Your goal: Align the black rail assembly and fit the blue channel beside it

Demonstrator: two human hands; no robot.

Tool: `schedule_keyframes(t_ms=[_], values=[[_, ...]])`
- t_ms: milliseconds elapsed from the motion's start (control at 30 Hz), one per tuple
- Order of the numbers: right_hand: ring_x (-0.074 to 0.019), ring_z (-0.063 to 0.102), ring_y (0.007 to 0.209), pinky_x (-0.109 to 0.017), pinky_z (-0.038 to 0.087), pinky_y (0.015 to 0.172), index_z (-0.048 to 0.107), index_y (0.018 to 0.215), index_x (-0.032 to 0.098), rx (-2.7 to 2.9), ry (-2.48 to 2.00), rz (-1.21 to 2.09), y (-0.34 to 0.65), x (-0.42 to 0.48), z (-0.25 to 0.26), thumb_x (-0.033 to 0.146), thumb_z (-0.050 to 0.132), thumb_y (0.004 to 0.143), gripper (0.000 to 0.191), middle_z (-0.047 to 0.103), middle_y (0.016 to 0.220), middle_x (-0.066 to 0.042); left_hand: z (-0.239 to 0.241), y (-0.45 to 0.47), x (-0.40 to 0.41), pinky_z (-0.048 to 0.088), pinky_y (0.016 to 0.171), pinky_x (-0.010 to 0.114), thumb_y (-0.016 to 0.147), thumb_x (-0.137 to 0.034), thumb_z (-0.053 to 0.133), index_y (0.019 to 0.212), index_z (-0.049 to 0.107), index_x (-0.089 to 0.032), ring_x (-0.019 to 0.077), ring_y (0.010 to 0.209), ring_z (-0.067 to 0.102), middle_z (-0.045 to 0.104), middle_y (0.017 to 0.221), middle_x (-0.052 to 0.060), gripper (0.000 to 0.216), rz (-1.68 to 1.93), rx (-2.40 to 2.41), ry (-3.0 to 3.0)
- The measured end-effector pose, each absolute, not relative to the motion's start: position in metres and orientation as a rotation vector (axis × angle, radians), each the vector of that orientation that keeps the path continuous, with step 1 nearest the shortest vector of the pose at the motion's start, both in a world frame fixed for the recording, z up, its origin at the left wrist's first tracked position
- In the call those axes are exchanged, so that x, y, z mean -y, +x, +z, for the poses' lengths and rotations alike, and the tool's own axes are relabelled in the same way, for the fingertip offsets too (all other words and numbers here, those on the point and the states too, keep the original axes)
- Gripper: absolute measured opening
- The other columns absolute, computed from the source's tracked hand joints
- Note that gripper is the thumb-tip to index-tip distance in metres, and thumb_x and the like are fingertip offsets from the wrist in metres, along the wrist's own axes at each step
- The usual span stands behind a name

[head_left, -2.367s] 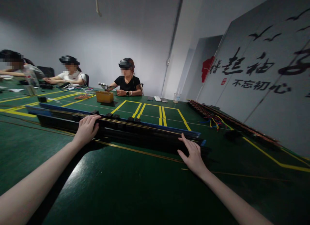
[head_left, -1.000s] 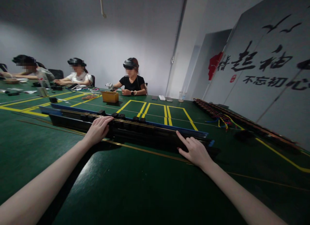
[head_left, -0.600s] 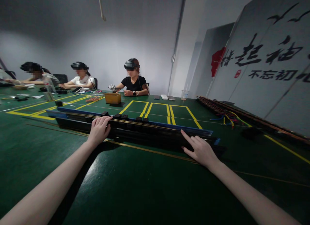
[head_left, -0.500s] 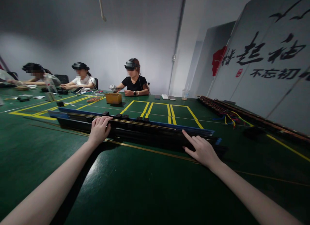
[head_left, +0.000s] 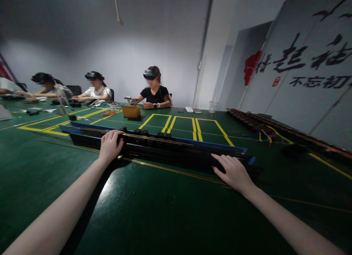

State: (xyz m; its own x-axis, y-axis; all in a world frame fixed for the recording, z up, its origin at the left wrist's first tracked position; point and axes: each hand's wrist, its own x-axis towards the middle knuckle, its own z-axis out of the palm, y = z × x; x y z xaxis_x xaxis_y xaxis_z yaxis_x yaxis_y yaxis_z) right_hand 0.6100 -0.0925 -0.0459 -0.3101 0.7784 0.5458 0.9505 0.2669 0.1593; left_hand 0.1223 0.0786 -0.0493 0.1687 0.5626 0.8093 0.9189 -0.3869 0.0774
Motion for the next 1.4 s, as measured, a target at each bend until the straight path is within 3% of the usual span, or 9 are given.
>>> schedule_keyframes(t_ms=[333, 667, 1000, 1400], values=[[-0.0235, 0.059, 0.086, -0.036, 0.043, 0.074, 0.058, 0.127, 0.012, 2.174, -1.561, -0.646, 0.610, 0.092, -0.045, 0.037, 0.047, 0.092, 0.044, 0.066, 0.096, -0.010, -0.053, 0.123, -0.081, 0.035, 0.098, 0.041, 0.094, -0.028, 0.036, 0.126, 0.051, -0.013, 0.0287, 0.116, 0.050, 0.056, 0.124, 0.014, 0.038, -1.117, 1.361, -2.040], [-0.0225, 0.060, 0.085, -0.034, 0.044, 0.073, 0.058, 0.124, 0.011, 2.188, -1.507, -0.738, 0.609, 0.093, -0.043, 0.035, 0.045, 0.094, 0.041, 0.067, 0.095, -0.011, -0.046, 0.144, -0.070, 0.034, 0.104, 0.041, 0.094, -0.021, 0.037, 0.133, 0.046, -0.017, 0.0240, 0.121, 0.049, 0.056, 0.131, 0.012, 0.040, -0.987, 0.928, -2.308], [-0.0215, 0.060, 0.083, -0.033, 0.043, 0.072, 0.058, 0.124, 0.010, 2.196, -1.470, -0.780, 0.612, 0.092, -0.044, 0.034, 0.047, 0.094, 0.040, 0.066, 0.094, -0.010, -0.046, 0.143, -0.070, 0.026, 0.107, 0.043, 0.096, -0.023, 0.037, 0.121, 0.055, -0.020, 0.0224, 0.115, 0.054, 0.062, 0.120, 0.009, 0.032, -1.072, 1.133, -2.152], [-0.0213, 0.060, 0.084, -0.033, 0.044, 0.072, 0.057, 0.125, 0.011, 2.206, -1.483, -0.745, 0.613, 0.091, -0.044, 0.035, 0.047, 0.094, 0.041, 0.066, 0.095, -0.010, -0.049, 0.136, -0.076, 0.031, 0.102, 0.043, 0.095, -0.026, 0.038, 0.117, 0.056, -0.018, 0.0252, 0.111, 0.053, 0.061, 0.118, 0.010, 0.030, -1.105, 1.215, -2.115]])
